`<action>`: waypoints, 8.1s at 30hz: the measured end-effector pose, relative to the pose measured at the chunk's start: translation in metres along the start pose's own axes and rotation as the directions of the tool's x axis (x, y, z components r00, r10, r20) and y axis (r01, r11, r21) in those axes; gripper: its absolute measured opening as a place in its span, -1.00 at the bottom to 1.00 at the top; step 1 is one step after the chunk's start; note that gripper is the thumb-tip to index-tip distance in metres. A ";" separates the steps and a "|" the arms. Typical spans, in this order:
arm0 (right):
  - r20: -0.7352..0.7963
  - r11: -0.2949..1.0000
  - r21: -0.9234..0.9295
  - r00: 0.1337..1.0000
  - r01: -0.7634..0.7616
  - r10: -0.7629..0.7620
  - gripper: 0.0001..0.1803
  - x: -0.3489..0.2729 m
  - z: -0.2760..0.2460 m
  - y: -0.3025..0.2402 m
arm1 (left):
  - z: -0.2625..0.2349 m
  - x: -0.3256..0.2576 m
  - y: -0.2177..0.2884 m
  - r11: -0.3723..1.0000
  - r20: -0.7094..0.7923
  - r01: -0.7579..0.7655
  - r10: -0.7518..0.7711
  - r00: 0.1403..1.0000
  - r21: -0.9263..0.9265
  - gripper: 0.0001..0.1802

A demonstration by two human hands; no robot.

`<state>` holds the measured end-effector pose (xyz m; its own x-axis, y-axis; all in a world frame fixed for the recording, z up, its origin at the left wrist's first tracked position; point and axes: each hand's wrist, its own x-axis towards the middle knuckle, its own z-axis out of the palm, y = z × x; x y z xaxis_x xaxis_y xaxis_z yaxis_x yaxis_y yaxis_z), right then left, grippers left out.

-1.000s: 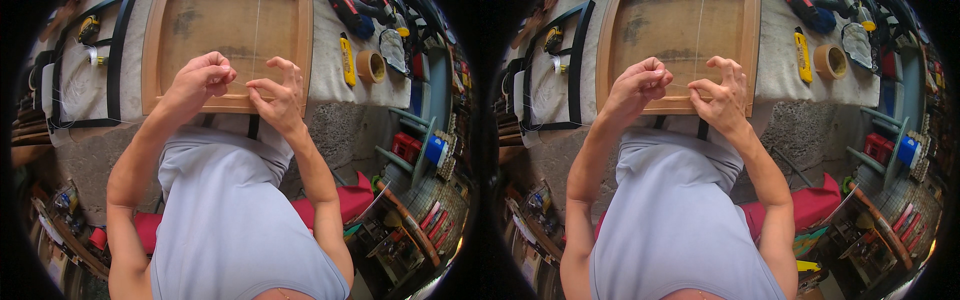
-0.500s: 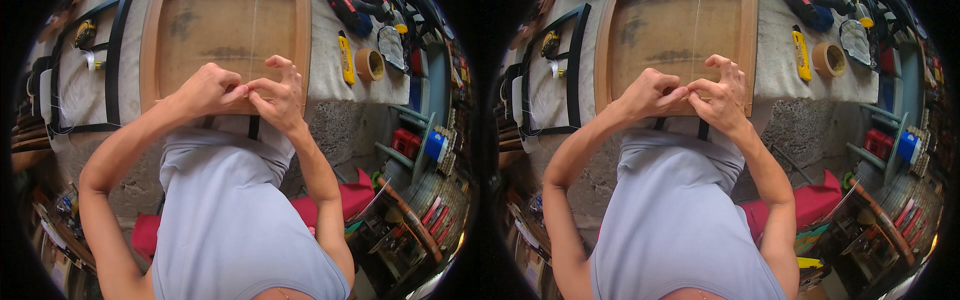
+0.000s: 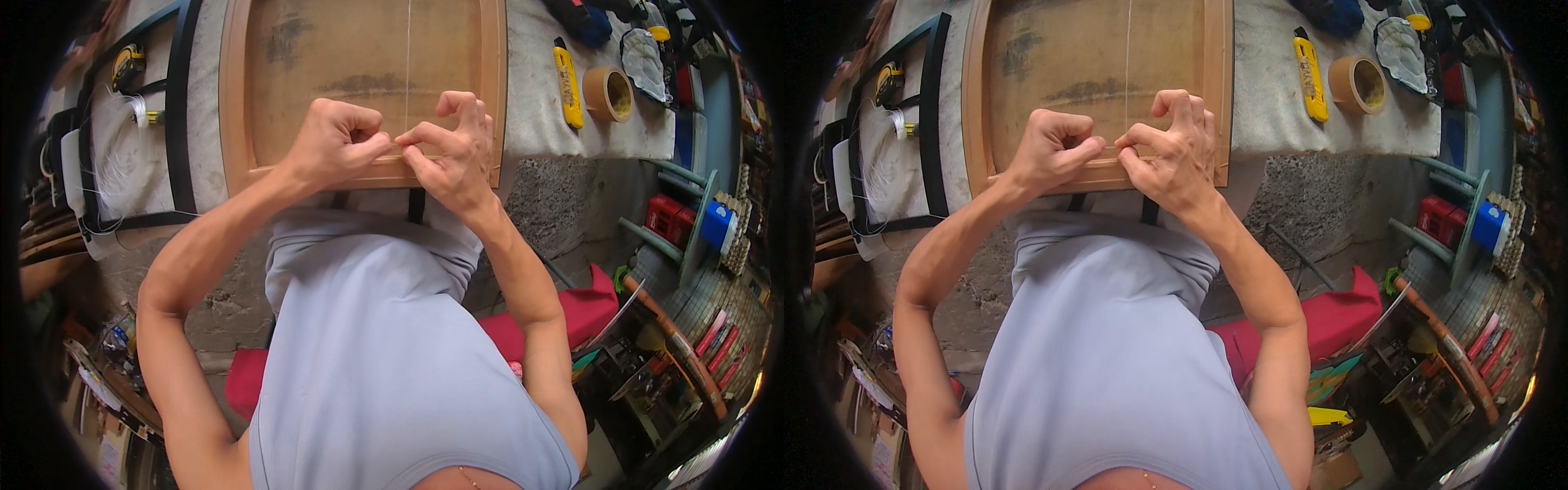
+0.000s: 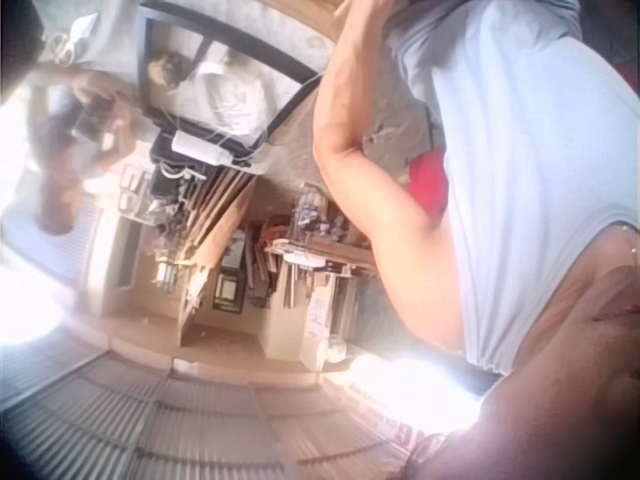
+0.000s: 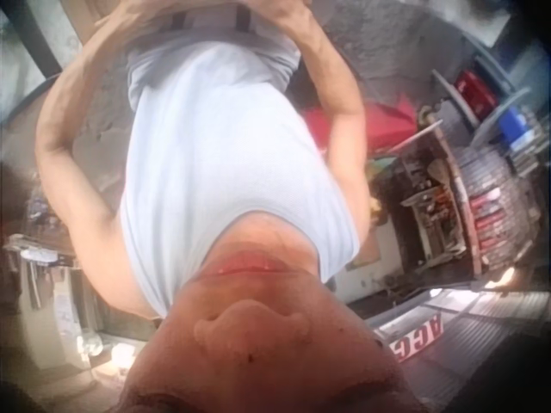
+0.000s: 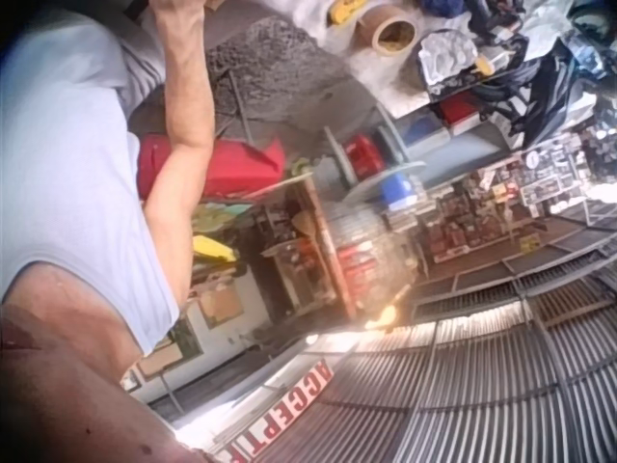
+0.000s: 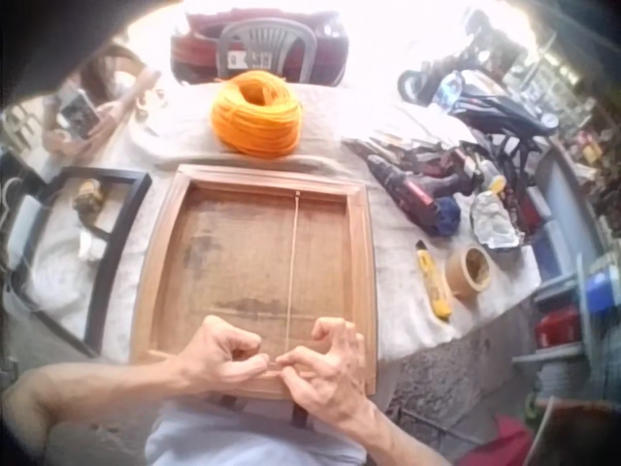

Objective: The person ties a white string to a wooden frame, then flips the frame to reveal a colorful artwork. They handle a black frame and a vape, then place the artwork into the black frame and set it on a red surface.

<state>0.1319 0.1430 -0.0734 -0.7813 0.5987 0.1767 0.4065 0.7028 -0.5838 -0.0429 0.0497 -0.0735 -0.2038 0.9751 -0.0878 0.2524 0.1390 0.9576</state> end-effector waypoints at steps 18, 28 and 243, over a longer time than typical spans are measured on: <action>0.103 0.381 0.888 0.920 -0.257 0.379 -0.85 -0.006 -0.006 0.001 | 0.003 0.021 0.012 0.844 0.297 0.528 -0.484 0.823 -0.088 -0.82; -0.113 0.607 0.761 0.875 -0.228 0.471 -0.89 -0.011 0.003 -0.008 | 0.008 0.024 0.011 0.886 0.233 0.464 -0.448 0.863 -0.012 -0.82; -0.127 0.492 0.848 0.827 -0.196 0.548 -0.85 -0.008 0.018 -0.007 | 0.001 0.039 0.020 0.853 0.194 0.512 -0.488 0.851 -0.105 -0.83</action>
<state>0.1261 0.1262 -0.0848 -0.3630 0.9289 -0.0733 -0.0482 -0.0973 -0.9941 -0.0452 0.0903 -0.0583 -0.1128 0.7958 -0.5949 0.0119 0.5998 0.8001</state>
